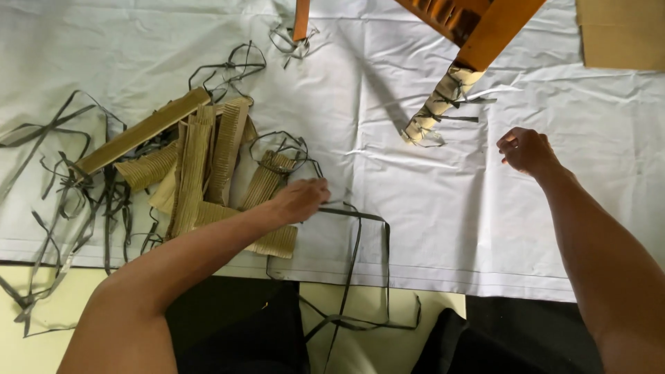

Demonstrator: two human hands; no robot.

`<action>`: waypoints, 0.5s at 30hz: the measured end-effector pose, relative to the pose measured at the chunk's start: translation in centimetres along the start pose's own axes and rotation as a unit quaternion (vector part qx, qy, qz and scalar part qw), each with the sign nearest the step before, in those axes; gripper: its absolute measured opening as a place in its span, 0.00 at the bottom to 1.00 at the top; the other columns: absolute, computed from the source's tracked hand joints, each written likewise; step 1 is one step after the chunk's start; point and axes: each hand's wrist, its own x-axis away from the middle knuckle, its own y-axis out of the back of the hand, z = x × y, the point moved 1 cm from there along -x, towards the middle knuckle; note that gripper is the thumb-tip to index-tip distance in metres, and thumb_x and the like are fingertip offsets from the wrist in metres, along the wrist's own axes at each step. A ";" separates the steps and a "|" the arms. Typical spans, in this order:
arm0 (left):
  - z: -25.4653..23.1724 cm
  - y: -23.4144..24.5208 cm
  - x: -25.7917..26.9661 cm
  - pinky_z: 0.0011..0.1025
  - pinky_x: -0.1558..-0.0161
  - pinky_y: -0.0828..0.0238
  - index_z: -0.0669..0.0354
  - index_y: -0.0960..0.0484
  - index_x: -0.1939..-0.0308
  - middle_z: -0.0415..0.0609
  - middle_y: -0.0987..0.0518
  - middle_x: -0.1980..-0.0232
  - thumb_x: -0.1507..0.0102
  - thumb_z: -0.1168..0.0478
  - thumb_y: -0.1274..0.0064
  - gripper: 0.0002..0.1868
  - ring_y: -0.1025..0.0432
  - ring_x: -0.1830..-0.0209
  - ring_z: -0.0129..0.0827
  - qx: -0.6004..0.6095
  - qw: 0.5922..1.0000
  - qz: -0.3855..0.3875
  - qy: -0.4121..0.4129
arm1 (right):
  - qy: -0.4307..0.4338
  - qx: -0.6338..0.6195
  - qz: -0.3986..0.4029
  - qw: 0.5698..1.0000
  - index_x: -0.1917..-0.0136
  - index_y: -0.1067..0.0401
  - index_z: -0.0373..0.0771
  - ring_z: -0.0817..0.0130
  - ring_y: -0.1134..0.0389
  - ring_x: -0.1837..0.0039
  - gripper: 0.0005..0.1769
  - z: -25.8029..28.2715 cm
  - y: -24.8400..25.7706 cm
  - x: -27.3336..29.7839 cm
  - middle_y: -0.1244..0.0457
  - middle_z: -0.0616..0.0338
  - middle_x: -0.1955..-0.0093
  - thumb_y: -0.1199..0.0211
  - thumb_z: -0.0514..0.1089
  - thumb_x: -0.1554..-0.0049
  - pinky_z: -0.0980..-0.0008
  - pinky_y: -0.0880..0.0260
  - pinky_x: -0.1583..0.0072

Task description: Wrapping wooden chair legs with protective cardboard and securing them with plastic ties.

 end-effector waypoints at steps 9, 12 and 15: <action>-1.6 -6.1 -2.9 0.45 0.52 0.23 0.68 0.23 0.48 0.60 0.23 0.46 0.36 0.68 0.52 0.13 0.24 0.49 0.51 -0.102 0.983 0.130 -0.079 | -0.007 0.052 0.023 0.998 0.41 0.24 0.41 0.64 0.24 0.45 0.14 0.4 -2.0 -1.4 0.26 0.59 0.46 0.45 0.49 0.32 0.57 0.28 0.38; 5.9 -9.6 -3.5 0.48 0.55 0.23 0.63 0.23 0.47 0.60 0.20 0.47 0.40 0.70 0.51 0.17 0.23 0.49 0.54 -0.047 0.999 -0.001 0.027 | 0.071 0.187 0.023 0.979 0.41 0.22 0.46 0.55 0.27 0.41 0.15 0.2 -4.7 -1.3 0.27 0.56 0.44 0.41 0.53 0.35 0.55 0.28 0.36; 10.4 -3.9 -0.7 0.48 0.51 0.24 0.62 0.24 0.45 0.61 0.20 0.48 0.37 0.69 0.53 0.16 0.24 0.49 0.56 -0.013 0.978 -0.051 0.202 | 0.042 0.162 0.080 0.983 0.40 0.24 0.48 0.55 0.28 0.39 0.17 1.7 -6.2 0.0 0.28 0.57 0.40 0.43 0.56 0.34 0.53 0.30 0.36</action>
